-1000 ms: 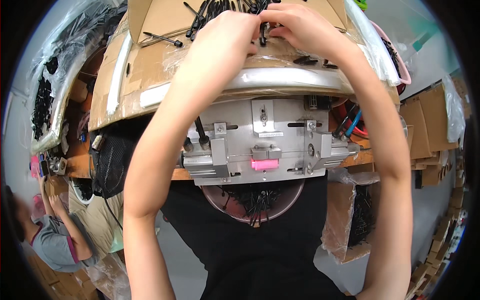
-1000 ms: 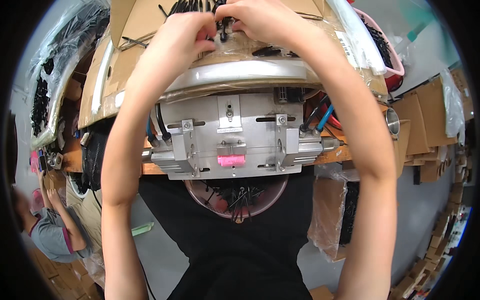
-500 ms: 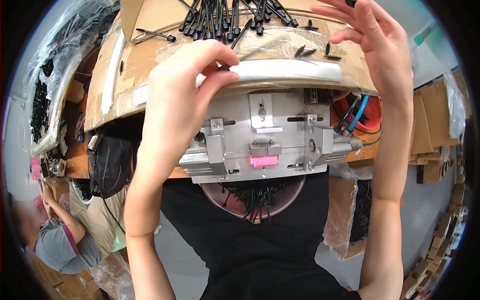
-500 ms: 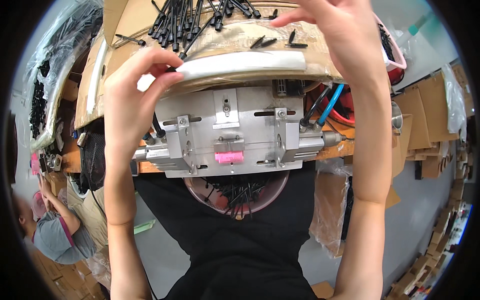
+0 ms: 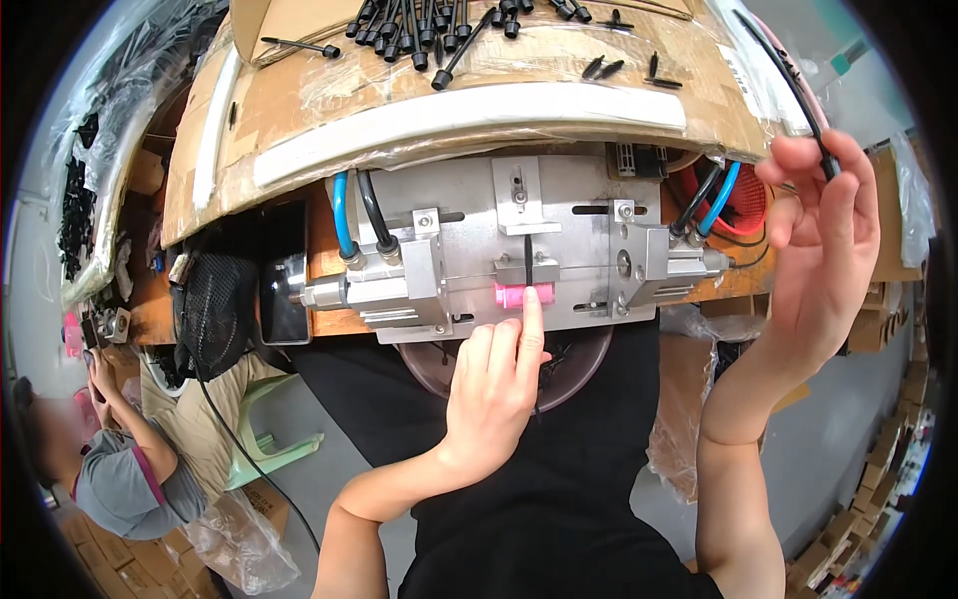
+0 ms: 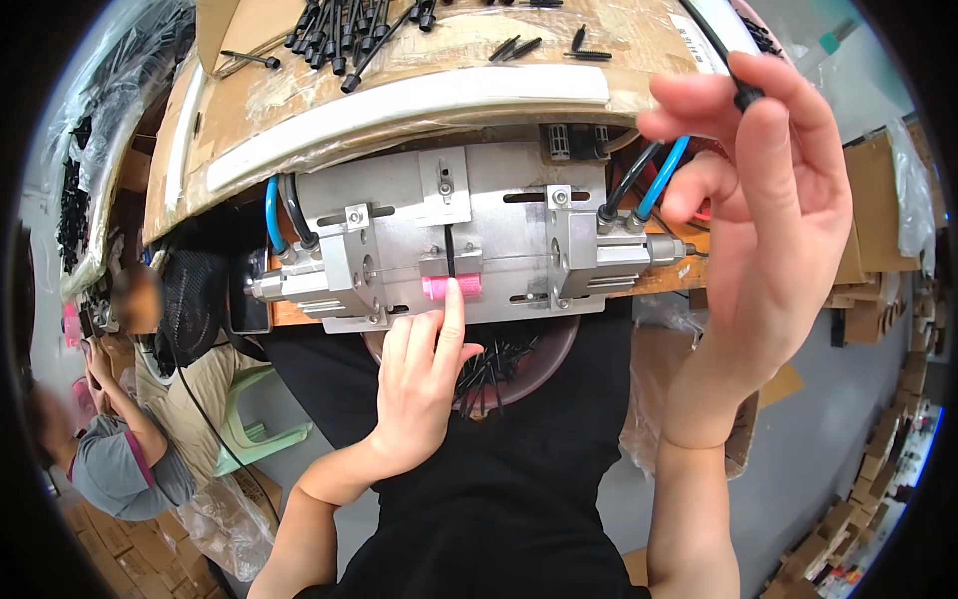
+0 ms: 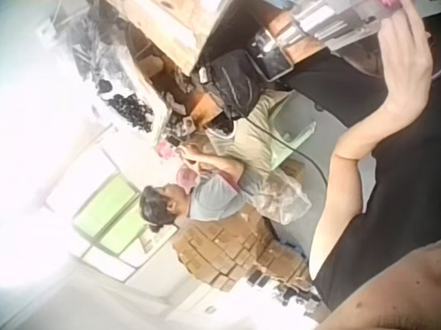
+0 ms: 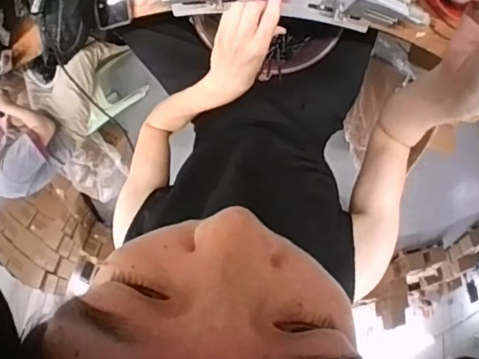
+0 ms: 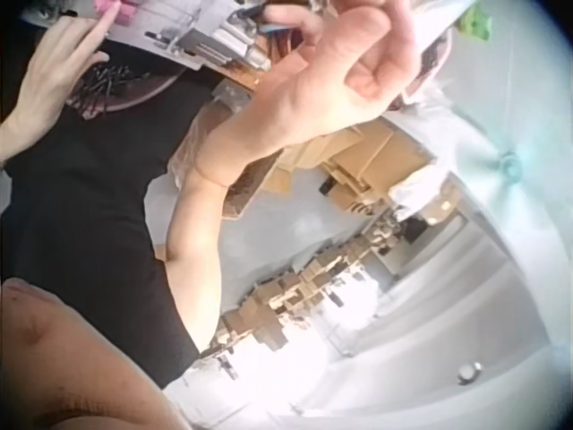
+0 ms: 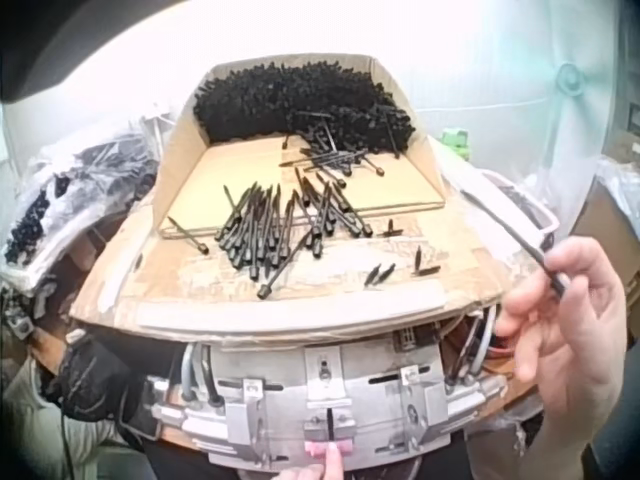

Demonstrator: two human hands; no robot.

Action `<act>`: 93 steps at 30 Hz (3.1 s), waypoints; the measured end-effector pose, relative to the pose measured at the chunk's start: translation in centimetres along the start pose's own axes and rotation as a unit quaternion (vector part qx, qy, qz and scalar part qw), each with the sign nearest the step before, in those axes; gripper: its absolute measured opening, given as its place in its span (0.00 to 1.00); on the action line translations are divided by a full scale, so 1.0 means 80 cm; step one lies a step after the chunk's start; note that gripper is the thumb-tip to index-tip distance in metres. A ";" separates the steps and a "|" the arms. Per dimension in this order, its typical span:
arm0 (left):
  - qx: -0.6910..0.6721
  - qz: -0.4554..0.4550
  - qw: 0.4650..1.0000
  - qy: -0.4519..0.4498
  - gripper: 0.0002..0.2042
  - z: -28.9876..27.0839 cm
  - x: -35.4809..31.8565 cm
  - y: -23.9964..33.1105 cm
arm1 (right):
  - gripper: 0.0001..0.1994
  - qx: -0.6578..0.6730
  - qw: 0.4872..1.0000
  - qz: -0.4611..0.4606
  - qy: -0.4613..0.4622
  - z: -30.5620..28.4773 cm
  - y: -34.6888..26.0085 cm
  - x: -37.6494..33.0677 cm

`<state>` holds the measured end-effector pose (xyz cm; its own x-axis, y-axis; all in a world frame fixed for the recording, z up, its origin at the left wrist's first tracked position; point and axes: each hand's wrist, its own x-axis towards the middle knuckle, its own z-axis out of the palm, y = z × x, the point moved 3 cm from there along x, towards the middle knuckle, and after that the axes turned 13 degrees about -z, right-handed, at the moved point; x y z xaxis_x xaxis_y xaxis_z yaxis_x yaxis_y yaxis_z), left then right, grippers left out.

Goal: The person repeatedly picks up black plastic cable ties and inserts them into a metal jig on a workbench. They then pull the ties through the mechanism, which appears to cut or trim them, and drop the finished pieces into a clear bowl below. The process is repeated continuously throughout the clip.

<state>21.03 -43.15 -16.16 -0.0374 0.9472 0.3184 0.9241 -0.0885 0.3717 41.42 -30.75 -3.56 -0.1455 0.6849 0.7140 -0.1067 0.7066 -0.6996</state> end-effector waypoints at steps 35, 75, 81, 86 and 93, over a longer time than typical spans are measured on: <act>-0.031 0.038 0.999 -0.018 0.28 -0.013 -0.001 0.008 | 0.17 -0.522 0.799 -0.057 -0.295 0.141 0.131 0.190; -0.070 0.071 0.994 0.048 0.07 -0.097 0.274 -0.062 | 0.29 -0.296 0.896 -0.048 -0.327 0.132 0.022 -0.144; -0.139 0.133 0.981 -0.038 0.07 -0.108 0.284 -0.057 | 0.09 -0.434 0.842 -0.248 -0.201 0.114 0.035 0.038; -0.182 0.174 0.967 -0.042 0.08 -0.120 0.253 -0.026 | 0.11 -0.436 0.795 -0.257 -0.336 0.111 0.100 0.137; -0.218 0.025 0.975 -0.043 0.07 -0.120 0.117 -0.055 | 0.05 -0.444 0.845 -0.203 -0.218 0.080 0.038 0.062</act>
<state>12.94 -36.89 -6.44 0.0524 0.9590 0.2785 0.6739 -0.2398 0.6988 34.08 -26.34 -2.34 -0.6434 0.3594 0.6759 0.5173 0.8550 0.0378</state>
